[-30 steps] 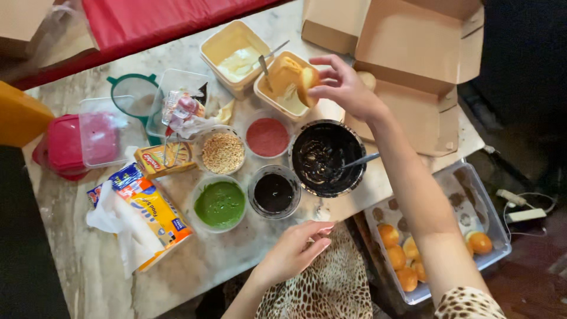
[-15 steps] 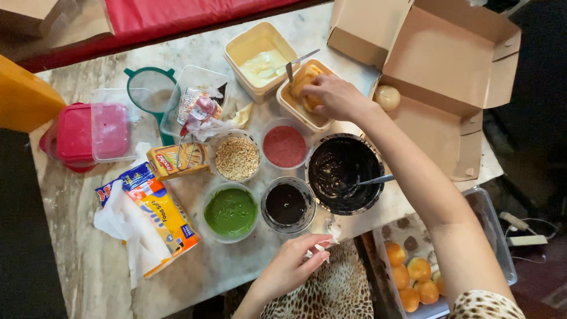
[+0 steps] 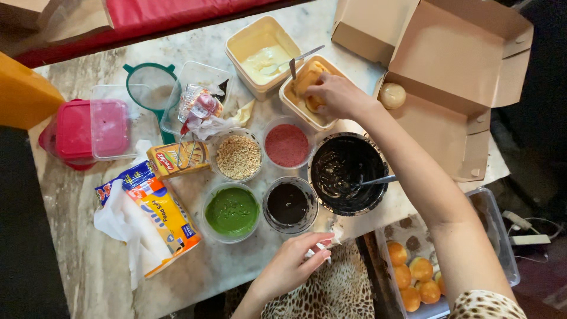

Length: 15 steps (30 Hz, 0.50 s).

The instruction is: The person prepares donuts by hand by dipping them into different glazes and toppings including a white glaze, a pink glaze, and a green glaze, then places them into a cardboard box.

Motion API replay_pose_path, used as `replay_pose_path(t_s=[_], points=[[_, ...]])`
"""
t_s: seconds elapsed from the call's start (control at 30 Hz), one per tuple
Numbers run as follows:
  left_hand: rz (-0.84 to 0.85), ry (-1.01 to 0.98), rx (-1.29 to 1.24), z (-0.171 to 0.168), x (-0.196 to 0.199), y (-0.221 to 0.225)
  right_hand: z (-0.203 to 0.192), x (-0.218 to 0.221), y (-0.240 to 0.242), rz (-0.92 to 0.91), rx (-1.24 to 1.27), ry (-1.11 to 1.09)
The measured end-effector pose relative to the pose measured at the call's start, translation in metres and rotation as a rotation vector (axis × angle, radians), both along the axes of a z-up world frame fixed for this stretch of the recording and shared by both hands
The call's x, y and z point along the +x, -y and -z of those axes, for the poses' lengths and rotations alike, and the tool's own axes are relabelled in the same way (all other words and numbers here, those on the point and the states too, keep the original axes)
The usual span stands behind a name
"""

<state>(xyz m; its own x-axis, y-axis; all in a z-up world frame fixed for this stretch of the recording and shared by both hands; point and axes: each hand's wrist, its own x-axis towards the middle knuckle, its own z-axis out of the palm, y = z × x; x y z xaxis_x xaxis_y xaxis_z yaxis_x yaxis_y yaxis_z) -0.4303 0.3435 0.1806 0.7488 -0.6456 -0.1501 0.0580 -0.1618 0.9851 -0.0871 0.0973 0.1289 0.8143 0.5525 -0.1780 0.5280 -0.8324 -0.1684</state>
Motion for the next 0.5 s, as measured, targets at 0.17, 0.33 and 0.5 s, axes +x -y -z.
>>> replay_pose_path(t_s=[0.17, 0.33, 0.5], points=[[-0.002, -0.008, 0.005, -0.004, 0.002, -0.001, -0.008, 0.001, 0.0, 0.007, 0.042, -0.026], [-0.003, -0.023, -0.005, 0.001, 0.002, -0.003, -0.022, 0.008, 0.019, -0.042, 0.098, 0.042], [-0.011, 0.003, -0.007, 0.001, 0.005, -0.001, -0.048, -0.024, -0.008, -0.225, 0.138, 0.18]])
